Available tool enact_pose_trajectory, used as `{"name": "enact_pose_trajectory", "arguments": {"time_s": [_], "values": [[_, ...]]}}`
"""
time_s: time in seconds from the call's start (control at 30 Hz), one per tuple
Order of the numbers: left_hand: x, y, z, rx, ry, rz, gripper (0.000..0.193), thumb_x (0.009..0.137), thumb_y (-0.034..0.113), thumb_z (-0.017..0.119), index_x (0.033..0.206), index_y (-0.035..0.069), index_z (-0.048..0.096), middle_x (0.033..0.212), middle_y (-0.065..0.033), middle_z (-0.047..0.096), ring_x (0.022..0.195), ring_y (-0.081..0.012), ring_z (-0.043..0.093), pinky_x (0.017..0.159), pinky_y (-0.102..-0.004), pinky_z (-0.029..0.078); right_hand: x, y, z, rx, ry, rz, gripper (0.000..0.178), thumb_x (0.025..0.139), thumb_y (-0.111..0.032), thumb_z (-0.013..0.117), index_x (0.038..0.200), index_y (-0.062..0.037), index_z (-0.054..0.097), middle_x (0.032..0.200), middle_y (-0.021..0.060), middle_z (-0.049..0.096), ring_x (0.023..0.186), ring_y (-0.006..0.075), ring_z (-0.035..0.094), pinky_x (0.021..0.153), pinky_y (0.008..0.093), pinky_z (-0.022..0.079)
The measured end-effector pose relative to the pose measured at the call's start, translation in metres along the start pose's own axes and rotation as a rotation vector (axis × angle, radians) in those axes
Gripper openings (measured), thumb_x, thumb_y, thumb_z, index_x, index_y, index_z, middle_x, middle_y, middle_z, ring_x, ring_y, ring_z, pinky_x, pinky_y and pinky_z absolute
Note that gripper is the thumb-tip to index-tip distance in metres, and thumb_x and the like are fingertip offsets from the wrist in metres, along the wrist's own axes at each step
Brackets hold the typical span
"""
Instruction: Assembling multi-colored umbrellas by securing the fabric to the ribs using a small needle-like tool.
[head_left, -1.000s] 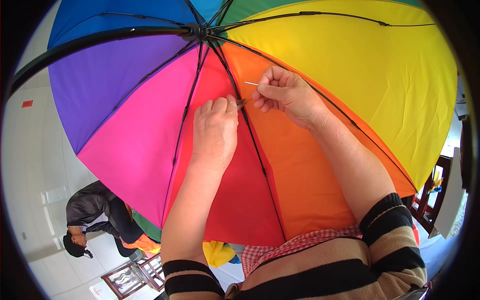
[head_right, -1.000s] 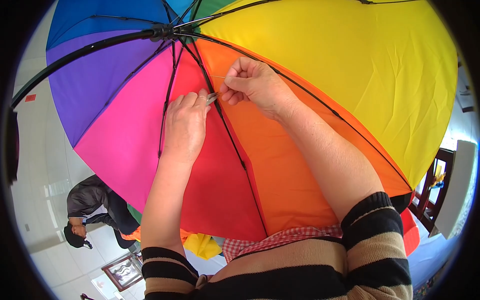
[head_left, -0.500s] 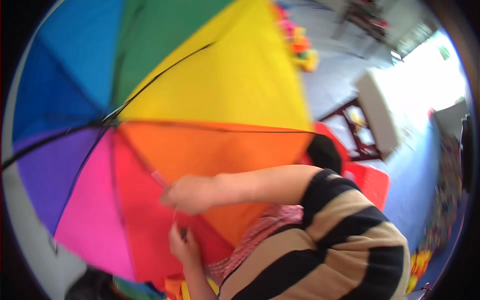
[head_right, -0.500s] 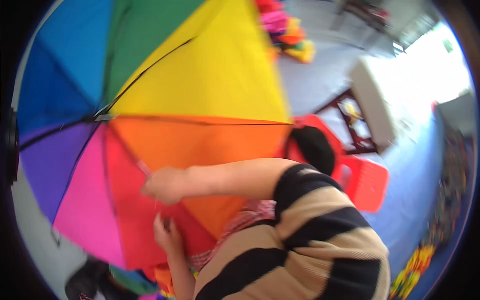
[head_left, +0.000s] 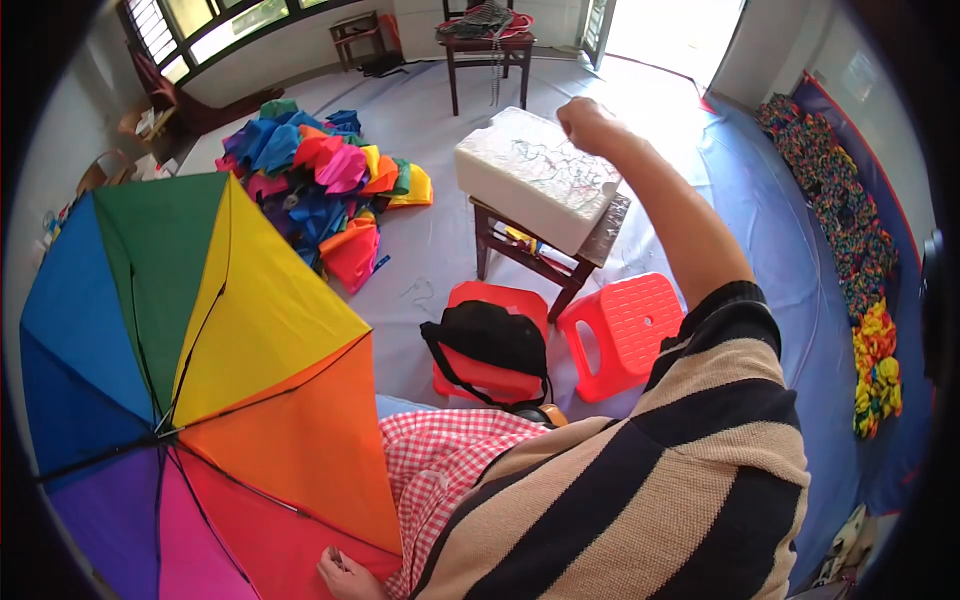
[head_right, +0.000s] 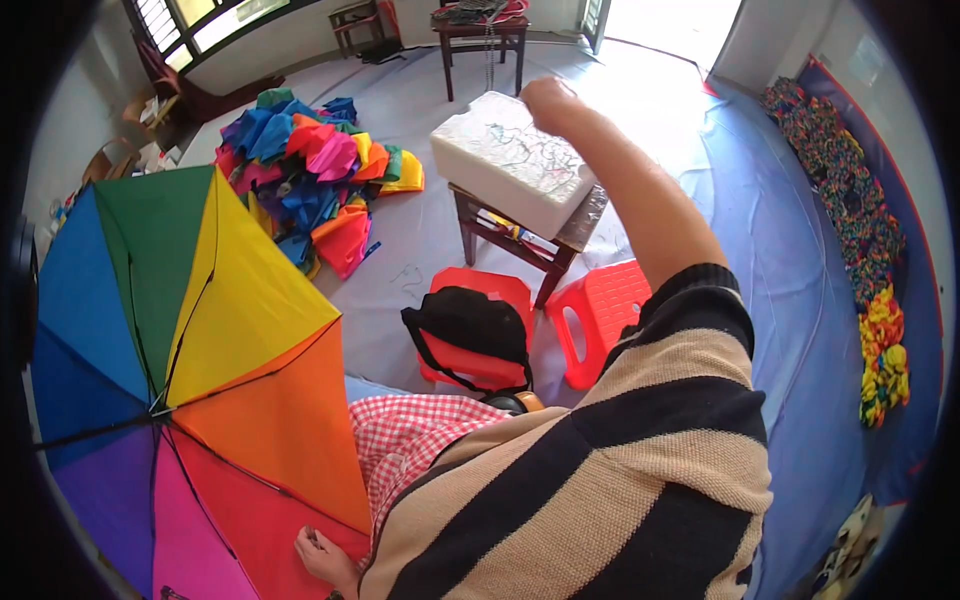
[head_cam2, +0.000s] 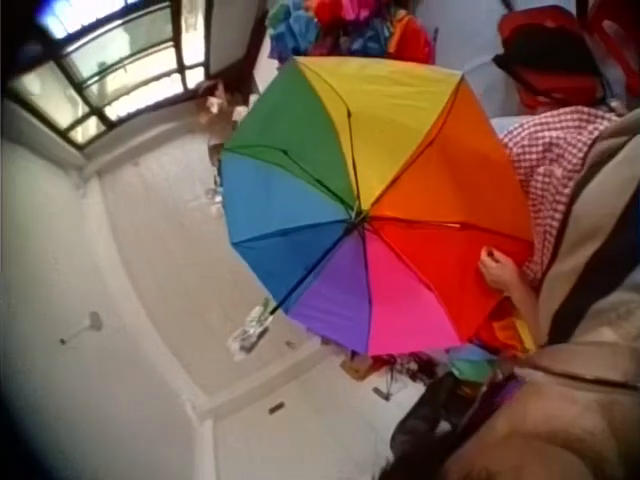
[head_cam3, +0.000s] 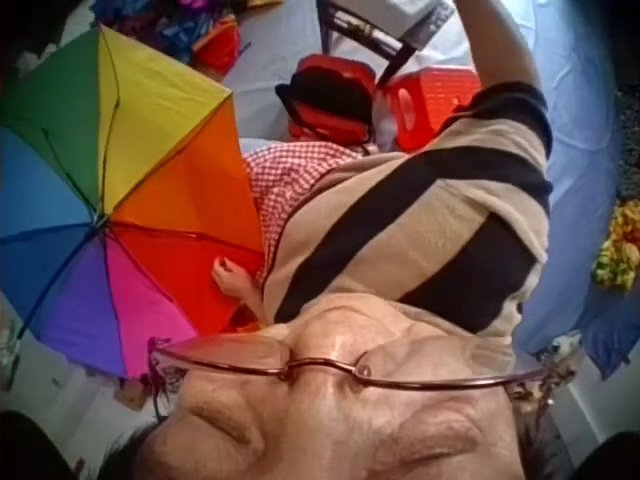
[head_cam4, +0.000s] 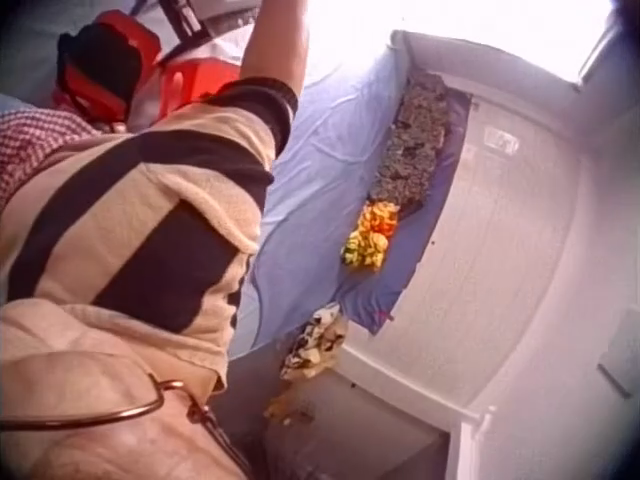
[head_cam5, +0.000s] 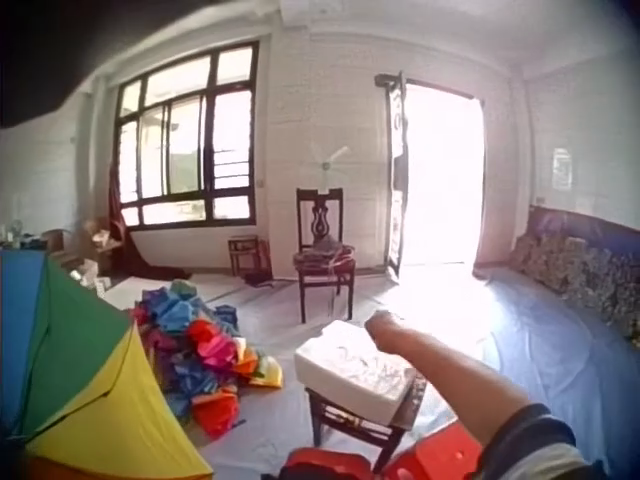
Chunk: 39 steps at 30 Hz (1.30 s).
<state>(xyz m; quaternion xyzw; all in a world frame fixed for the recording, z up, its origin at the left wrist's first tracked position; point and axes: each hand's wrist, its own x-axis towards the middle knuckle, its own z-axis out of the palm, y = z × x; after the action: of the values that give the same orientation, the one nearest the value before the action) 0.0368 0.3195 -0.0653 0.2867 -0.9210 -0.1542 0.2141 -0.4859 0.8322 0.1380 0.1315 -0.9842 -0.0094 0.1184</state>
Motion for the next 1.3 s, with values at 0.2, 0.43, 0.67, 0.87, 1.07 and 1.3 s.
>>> {"name": "enact_pose_trajectory", "arguments": {"time_s": [0.2, 0.43, 0.67, 0.87, 1.07, 1.3], "values": [[0.01, 0.029, -0.01, 0.267, -0.034, 0.041, 0.018, 0.088, 0.014, 0.06, 0.101, 0.004, 0.067, 0.096, -0.014, 0.066, 0.087, -0.0313, 0.064, 0.075, -0.0391, 0.051, 0.002, 0.027, 0.035, -0.156, -0.174, 0.046, 0.019, 0.074, -0.002, 0.06, 0.089, -0.0029, 0.071, 0.099, 0.0192, 0.067, 0.093, 0.0326, 0.067, 0.079, 0.0394, 0.053], [0.009, 0.012, -0.003, 0.209, -0.09, 0.022, 0.019, 0.085, 0.008, 0.058, 0.102, 0.0, 0.059, 0.094, -0.0198, 0.06, 0.087, -0.039, 0.059, 0.075, -0.0444, 0.048, 0.023, -0.022, 0.06, -0.247, -0.116, -0.131, 0.017, 0.077, 0.001, 0.058, 0.088, -0.0004, 0.071, 0.103, 0.0164, 0.066, 0.099, 0.0309, 0.063, 0.085, 0.0405, 0.049], [0.013, 0.02, -0.003, 0.149, -0.097, -0.038, 0.018, 0.084, 0.003, 0.056, 0.1, -0.004, 0.056, 0.092, -0.0215, 0.058, 0.088, -0.0405, 0.057, 0.074, -0.0457, 0.046, 0.023, -0.031, 0.081, -0.348, -0.209, -0.155, 0.017, 0.08, -0.002, 0.055, 0.088, -0.0002, 0.07, 0.105, 0.0149, 0.062, 0.105, 0.0285, 0.057, 0.093, 0.0411, 0.043], [0.016, 0.026, -0.011, 0.26, -0.124, -0.088, 0.021, 0.087, 0.018, 0.061, 0.104, 0.008, 0.065, 0.097, -0.0161, 0.064, 0.088, -0.0355, 0.062, 0.076, -0.0421, 0.05, 0.026, -0.066, 0.078, -0.221, -0.138, -0.002, 0.019, 0.082, -0.004, 0.056, 0.097, -0.0045, 0.068, 0.109, 0.0134, 0.06, 0.105, 0.0284, 0.057, 0.094, 0.0422, 0.043], [0.014, 0.02, -0.004, 0.13, -0.111, -0.116, 0.02, 0.085, 0.014, 0.06, 0.103, 0.004, 0.062, 0.096, -0.019, 0.062, 0.088, -0.0371, 0.061, 0.075, -0.0434, 0.049, 0.051, -0.095, 0.119, -0.114, -0.049, 0.008, 0.026, 0.082, -0.005, 0.059, 0.107, -0.007, 0.06, 0.111, 0.0136, 0.059, 0.109, 0.03, 0.056, 0.093, 0.0432, 0.045], [0.014, 0.011, 0.005, -0.005, -0.05, -0.075, 0.012, 0.086, 0.001, 0.054, 0.096, -0.006, 0.058, 0.089, -0.0205, 0.059, 0.084, -0.0374, 0.061, 0.07, -0.043, 0.05, 0.029, -0.085, 0.107, -0.191, -0.171, 0.077, 0.031, 0.081, -0.005, 0.06, 0.112, -0.0085, 0.057, 0.113, 0.014, 0.059, 0.111, 0.0317, 0.056, 0.092, 0.0425, 0.046]]}}
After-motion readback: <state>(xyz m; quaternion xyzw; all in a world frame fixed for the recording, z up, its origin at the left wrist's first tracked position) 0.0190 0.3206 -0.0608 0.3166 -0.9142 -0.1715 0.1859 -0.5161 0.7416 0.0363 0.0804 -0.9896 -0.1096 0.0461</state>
